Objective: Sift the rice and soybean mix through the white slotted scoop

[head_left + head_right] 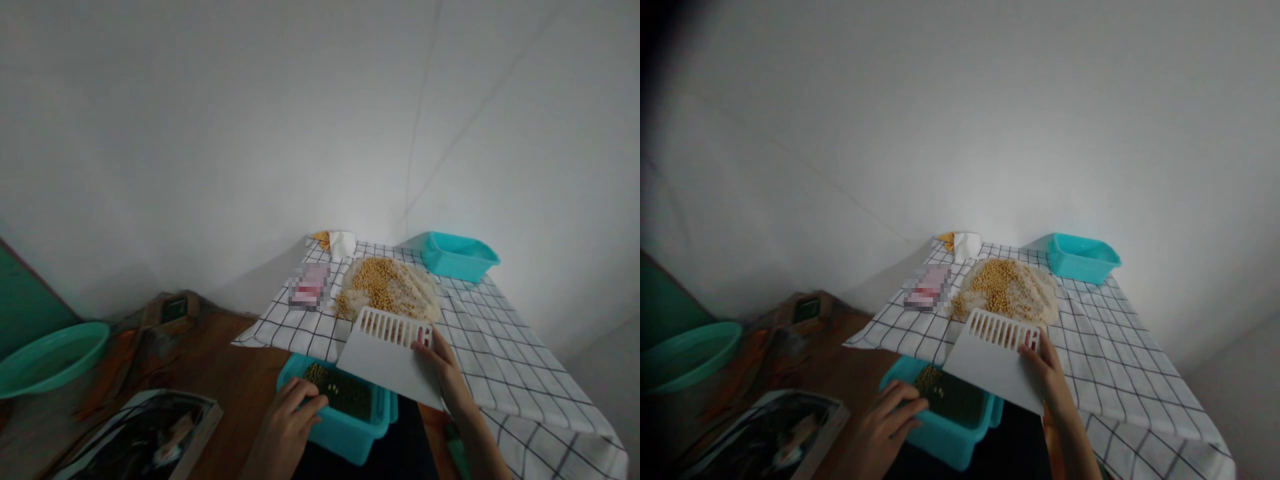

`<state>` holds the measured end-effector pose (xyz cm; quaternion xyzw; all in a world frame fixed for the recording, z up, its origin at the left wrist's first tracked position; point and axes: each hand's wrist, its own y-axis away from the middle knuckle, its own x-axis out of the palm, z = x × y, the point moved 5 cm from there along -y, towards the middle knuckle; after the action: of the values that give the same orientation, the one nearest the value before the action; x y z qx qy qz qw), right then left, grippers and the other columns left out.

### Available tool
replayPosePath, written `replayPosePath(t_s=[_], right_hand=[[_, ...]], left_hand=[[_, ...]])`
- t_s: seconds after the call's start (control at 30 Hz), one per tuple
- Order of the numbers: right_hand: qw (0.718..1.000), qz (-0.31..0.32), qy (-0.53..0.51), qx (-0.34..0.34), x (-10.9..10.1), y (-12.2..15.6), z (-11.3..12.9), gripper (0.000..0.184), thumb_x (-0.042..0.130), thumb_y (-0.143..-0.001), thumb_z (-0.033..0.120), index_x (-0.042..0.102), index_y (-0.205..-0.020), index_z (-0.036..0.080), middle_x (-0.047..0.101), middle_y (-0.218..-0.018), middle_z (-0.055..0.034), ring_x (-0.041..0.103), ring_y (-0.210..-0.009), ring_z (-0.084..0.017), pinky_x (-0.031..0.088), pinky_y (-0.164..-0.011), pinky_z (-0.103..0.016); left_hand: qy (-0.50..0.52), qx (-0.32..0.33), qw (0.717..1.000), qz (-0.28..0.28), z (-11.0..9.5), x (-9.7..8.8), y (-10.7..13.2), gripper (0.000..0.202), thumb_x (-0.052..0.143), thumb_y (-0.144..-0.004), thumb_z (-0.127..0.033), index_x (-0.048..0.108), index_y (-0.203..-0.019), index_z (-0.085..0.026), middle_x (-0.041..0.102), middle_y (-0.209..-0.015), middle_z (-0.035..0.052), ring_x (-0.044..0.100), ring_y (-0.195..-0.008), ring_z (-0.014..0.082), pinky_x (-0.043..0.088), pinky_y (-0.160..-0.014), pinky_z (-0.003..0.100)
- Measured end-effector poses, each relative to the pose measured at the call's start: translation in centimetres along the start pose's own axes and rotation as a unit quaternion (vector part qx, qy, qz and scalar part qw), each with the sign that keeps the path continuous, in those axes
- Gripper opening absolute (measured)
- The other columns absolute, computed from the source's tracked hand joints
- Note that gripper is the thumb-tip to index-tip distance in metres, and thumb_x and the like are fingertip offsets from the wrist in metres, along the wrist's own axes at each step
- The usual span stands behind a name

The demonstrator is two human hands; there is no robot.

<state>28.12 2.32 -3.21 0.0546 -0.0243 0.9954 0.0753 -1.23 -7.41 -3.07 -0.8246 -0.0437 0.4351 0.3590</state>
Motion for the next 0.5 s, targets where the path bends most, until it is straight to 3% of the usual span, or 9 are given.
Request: replayPosePath(t_s=[0.13,0.23,0.4,0.5], right_hand=[[0.997,-0.045,-0.055,0.007,-0.2,0.1,0.5,0.043,0.075,-0.070,0.043,0.066,-0.109,0.026,0.075,-0.095,-0.0031,0.068,-0.071,-0.023,0.052,-0.058,-0.030],[0.989,-0.121,-0.081,0.019,-1.4,0.0,0.4,0.040,0.075,-0.067,0.043,0.065,-0.101,0.023,0.072,-0.075,-0.0009,0.060,-0.052,-0.019,0.044,-0.045,-0.027],[0.970,-0.226,-0.091,0.003,-5.0,0.9,0.5,0.036,0.074,-0.065,0.044,0.061,-0.092,0.024,0.068,-0.073,0.0006,0.061,-0.055,-0.018,0.047,-0.047,-0.028],[0.958,-0.277,-0.072,-0.009,-7.4,2.5,0.7,0.033,0.078,-0.061,0.042,0.060,-0.082,0.024,0.060,-0.066,0.0029,0.055,-0.052,-0.015,0.042,-0.044,-0.026]], left_hand=[[0.001,-0.005,1.000,0.006,0.1,0.2,0.0,0.037,0.050,-0.078,0.003,0.073,-0.087,-0.025,0.071,-0.082,0.0015,0.070,-0.080,0.0173,0.061,-0.071,0.024],[0.003,0.002,1.000,0.001,0.1,0.3,0.1,0.038,0.049,-0.079,0.002,0.073,-0.090,-0.025,0.071,-0.084,0.0019,0.070,-0.082,0.0178,0.062,-0.073,0.025],[0.012,0.002,1.000,0.010,0.4,0.1,0.1,0.037,0.047,-0.083,-0.001,0.073,-0.094,-0.025,0.072,-0.088,0.0021,0.070,-0.085,0.0184,0.062,-0.075,0.026],[0.005,0.019,1.000,0.010,0.1,0.3,0.0,0.034,0.049,-0.085,-0.005,0.073,-0.097,-0.026,0.072,-0.087,0.0022,0.070,-0.084,0.0189,0.061,-0.074,0.027]])
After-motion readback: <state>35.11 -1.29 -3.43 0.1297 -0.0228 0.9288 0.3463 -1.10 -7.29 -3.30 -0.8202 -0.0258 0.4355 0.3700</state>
